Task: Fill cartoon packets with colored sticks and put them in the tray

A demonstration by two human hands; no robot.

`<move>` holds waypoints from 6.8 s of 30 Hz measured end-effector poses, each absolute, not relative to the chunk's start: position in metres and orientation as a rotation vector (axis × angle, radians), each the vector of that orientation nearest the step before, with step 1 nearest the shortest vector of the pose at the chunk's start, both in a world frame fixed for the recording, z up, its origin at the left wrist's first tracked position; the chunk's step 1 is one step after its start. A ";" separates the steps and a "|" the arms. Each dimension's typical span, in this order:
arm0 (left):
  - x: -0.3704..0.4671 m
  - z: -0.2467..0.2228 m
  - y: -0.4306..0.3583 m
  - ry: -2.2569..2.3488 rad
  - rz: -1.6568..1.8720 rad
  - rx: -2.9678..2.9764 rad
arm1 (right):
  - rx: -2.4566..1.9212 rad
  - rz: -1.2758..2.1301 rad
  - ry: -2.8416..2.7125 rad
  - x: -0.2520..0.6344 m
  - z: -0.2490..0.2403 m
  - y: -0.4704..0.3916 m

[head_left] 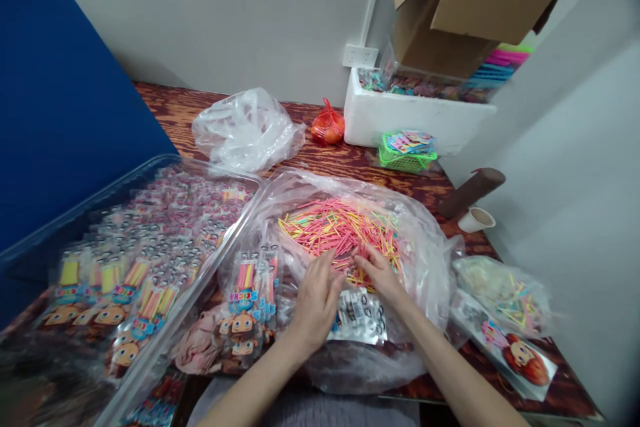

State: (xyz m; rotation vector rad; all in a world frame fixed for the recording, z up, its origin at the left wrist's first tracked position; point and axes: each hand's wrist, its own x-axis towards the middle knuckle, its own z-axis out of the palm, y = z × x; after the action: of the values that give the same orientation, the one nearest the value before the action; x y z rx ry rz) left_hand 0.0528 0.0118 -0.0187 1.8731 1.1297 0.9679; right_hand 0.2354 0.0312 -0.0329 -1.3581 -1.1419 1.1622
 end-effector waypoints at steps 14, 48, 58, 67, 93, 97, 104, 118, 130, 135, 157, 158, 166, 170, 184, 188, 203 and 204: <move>0.074 -0.027 0.001 0.839 0.740 2.333 | -1.400 1.130 -1.292 0.224 -0.052 -0.008; 0.041 -0.056 0.002 1.239 0.836 2.347 | -1.269 0.868 -1.395 0.206 0.007 -0.034; 0.028 -0.034 0.007 1.286 0.674 2.545 | -1.287 0.871 -1.382 0.207 0.003 -0.035; 0.010 -0.016 0.025 1.271 0.873 2.055 | -1.272 0.899 -1.357 0.205 0.005 -0.034; -0.015 -0.007 0.007 1.113 1.035 1.668 | -1.186 1.125 -0.980 0.207 -0.003 -0.012; -0.009 -0.004 0.003 1.053 0.981 1.640 | -0.776 1.334 -0.548 0.193 0.026 0.009; -0.007 -0.001 0.001 1.036 0.970 1.536 | -0.685 1.515 -0.455 0.164 0.041 0.016; -0.019 -0.012 -0.002 1.035 1.154 1.294 | -1.275 1.014 -1.216 0.130 0.039 -0.024; -0.045 -0.006 -0.005 1.090 0.976 1.194 | -1.304 1.016 -1.589 0.186 0.027 -0.021; -0.076 -0.017 -0.004 1.554 1.183 1.462 | -1.804 0.224 -2.303 0.269 -0.014 0.004; -0.085 -0.043 0.013 1.953 1.047 1.878 | -1.659 0.020 -2.517 0.281 -0.036 0.029; -0.085 -0.042 0.012 1.950 1.037 1.887 | -1.679 0.092 -2.444 0.282 -0.036 0.031; -0.081 -0.024 0.002 1.927 1.017 2.066 | -1.728 0.686 -1.937 0.278 -0.028 0.054; -0.072 -0.014 0.000 1.874 1.024 2.100 | -1.632 1.009 -1.703 0.274 -0.022 0.058; -0.022 0.002 0.010 1.592 0.997 2.185 | -1.324 1.614 -0.950 0.270 -0.026 0.047; -0.008 0.005 0.011 1.479 0.991 2.187 | -1.294 1.491 -0.897 0.264 -0.023 0.043; 0.083 -0.015 0.009 0.991 0.776 2.396 | -1.390 1.084 -1.090 0.229 -0.056 0.004; 0.088 -0.018 0.011 0.957 0.726 2.424 | -1.395 1.062 -1.113 0.229 -0.057 0.004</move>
State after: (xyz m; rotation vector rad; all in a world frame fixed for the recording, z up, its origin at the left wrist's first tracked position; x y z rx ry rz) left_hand 0.0881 0.0106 -0.0175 2.4242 0.9569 0.7256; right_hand 0.2291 0.0038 -0.0568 -1.3951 -1.1127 1.0620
